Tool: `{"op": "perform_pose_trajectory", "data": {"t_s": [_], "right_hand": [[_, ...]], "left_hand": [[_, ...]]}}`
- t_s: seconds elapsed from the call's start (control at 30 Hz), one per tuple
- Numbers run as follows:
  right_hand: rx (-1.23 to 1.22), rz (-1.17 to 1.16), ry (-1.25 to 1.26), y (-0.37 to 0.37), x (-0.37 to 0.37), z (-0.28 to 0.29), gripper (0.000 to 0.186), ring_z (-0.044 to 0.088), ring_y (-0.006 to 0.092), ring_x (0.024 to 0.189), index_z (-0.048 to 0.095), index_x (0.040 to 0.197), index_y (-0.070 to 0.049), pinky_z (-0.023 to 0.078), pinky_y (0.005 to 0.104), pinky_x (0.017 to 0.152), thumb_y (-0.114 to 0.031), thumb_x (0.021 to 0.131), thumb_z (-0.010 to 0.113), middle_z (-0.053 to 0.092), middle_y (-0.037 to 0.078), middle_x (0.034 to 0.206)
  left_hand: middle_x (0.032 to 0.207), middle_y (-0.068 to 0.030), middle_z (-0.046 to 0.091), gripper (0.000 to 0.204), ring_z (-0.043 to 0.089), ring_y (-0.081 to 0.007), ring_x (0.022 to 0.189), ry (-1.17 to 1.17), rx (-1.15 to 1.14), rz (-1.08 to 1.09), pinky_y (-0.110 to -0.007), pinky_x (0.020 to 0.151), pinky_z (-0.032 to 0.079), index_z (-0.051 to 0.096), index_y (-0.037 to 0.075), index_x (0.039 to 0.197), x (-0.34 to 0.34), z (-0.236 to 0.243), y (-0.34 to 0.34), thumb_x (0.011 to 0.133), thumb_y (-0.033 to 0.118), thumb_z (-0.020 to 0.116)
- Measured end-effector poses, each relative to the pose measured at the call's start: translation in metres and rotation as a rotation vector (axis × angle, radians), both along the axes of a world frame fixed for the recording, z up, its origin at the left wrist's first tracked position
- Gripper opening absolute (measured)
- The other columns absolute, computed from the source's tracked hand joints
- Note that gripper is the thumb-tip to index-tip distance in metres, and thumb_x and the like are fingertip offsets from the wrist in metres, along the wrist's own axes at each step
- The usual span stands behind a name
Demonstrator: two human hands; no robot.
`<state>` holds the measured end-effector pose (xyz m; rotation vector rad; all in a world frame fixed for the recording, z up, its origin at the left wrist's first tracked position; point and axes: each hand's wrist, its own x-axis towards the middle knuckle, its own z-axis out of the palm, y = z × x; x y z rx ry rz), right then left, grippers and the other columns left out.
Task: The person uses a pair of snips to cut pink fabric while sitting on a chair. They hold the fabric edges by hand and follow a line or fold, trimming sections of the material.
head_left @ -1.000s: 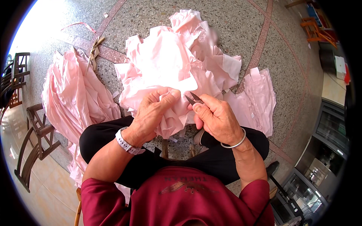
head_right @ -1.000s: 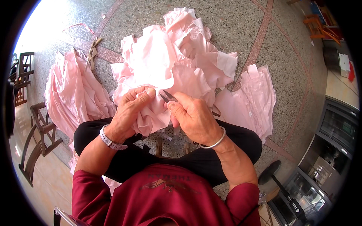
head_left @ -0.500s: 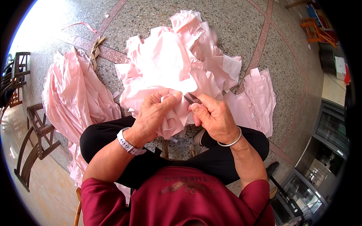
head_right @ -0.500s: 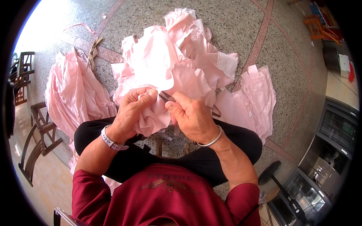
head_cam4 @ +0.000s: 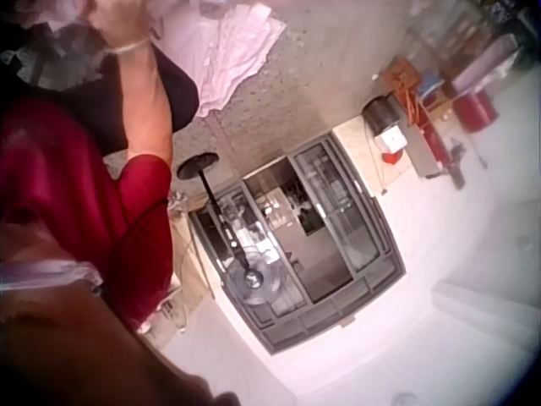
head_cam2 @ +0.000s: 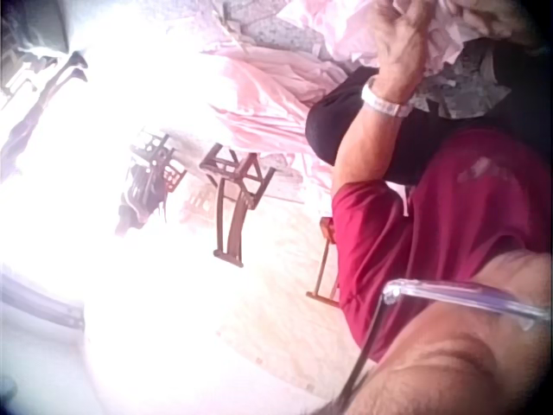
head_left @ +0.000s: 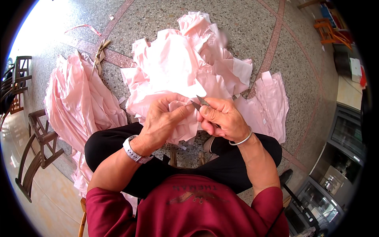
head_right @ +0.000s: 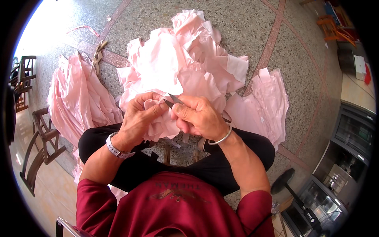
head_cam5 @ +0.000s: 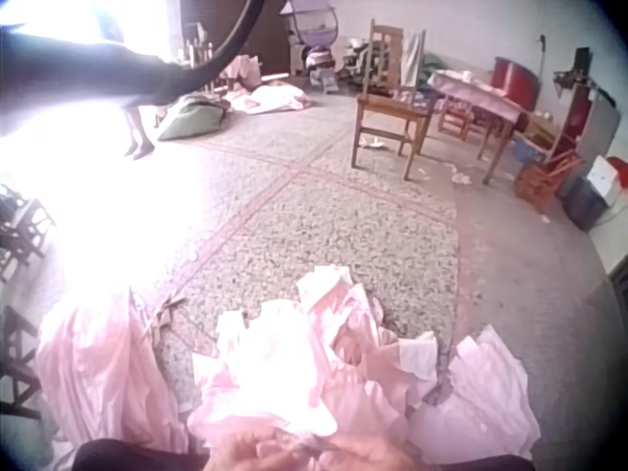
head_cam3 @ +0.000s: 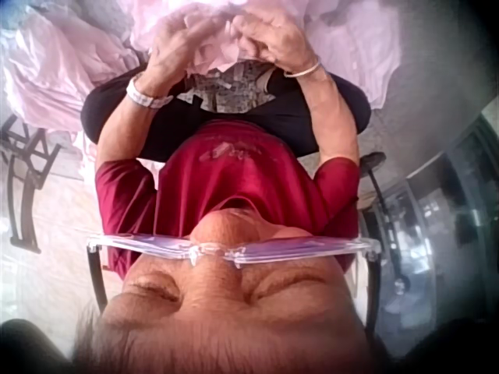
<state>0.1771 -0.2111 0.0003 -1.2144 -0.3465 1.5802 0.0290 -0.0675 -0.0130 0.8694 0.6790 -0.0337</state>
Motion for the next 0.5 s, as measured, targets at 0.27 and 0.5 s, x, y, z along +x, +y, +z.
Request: {"op": "perform_pose_trajectory", "data": {"t_s": [0.27, 0.5], "right_hand": [[0.259, 0.330, 0.112, 0.004, 0.002, 0.015, 0.022, 0.042, 0.0039, 0.044, 0.060, 0.100, 0.000, 0.028, 0.0184, 0.037, -0.021, 0.099, 0.056, 0.057, 0.004, 0.063], [0.225, -0.226, -0.169, -0.007, 0.032, 0.003, 0.020, 0.047, 0.0027, 0.057, 0.061, 0.111, -0.003, 0.036, 0.0168, 0.048, -0.010, 0.093, 0.064, 0.059, 0.001, 0.080]], "left_hand": [[0.090, -0.0040, 0.069, 0.012, 0.065, -0.0094, 0.075, 0.069, 0.110, -0.104, -0.024, 0.066, 0.054, 0.064, 0.001, 0.101, -0.002, -0.007, -0.002, 0.095, 0.011, 0.062], [0.091, -0.0036, 0.069, 0.015, 0.066, -0.0106, 0.076, 0.028, -0.125, 0.005, -0.025, 0.064, 0.055, 0.064, 0.003, 0.106, -0.003, 0.004, 0.008, 0.094, 0.011, 0.062]]}}
